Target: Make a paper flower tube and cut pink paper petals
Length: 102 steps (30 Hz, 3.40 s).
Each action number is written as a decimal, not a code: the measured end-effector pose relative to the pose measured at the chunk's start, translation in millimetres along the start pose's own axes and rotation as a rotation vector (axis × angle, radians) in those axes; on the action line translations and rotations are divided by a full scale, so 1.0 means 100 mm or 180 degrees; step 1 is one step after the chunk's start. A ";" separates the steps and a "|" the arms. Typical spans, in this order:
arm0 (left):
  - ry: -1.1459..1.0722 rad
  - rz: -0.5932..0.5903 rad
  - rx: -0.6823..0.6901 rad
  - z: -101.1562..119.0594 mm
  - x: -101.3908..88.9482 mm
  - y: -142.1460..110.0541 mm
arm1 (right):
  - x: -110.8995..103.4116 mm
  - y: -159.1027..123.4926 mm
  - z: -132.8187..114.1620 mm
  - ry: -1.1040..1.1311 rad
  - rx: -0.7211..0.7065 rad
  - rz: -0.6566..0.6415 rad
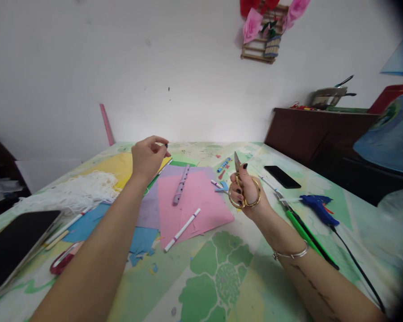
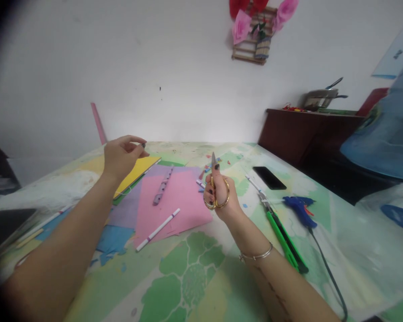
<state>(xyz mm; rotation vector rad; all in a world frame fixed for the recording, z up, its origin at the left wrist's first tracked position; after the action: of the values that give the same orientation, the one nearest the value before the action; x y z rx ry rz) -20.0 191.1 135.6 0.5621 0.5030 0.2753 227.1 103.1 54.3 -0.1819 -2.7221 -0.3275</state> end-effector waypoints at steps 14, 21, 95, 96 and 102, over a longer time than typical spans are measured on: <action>-0.0887 -0.2023 -0.0281 0.38 0.72 -0.38 | 0.36 -0.23 0.32 0.0187 0.0863 -0.1293; -0.1603 -0.2574 -0.0614 0.34 0.86 -0.48 | 0.41 -0.27 0.32 0.0171 0.0944 -0.1367; 0.1141 -0.1525 -0.0869 -0.74 1.30 -0.54 | -0.01 0.09 0.18 -0.0207 -0.0243 -0.0299; 0.0969 -0.1618 -0.0894 -0.71 1.29 -0.54 | -0.01 0.10 0.16 -0.0248 -0.0283 -0.0313; -0.0378 -0.2161 -0.0945 -0.41 1.26 -0.55 | -0.16 0.19 -0.05 -0.0704 -0.0613 -0.0164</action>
<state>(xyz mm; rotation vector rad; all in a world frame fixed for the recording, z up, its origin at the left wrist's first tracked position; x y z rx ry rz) 70.6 211.9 26.5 0.0969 0.4988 -0.3265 247.0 118.5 55.8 -0.2122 -2.9146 -0.6190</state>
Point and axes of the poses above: each hand's wrist, its own y-axis towards the middle knuckle, its own x-axis out of the palm, z = x × y, the point moved 7 cm from there along y, towards the middle knuckle, and after that the axes turned 8 degrees about -x, right-handed, at the moved point
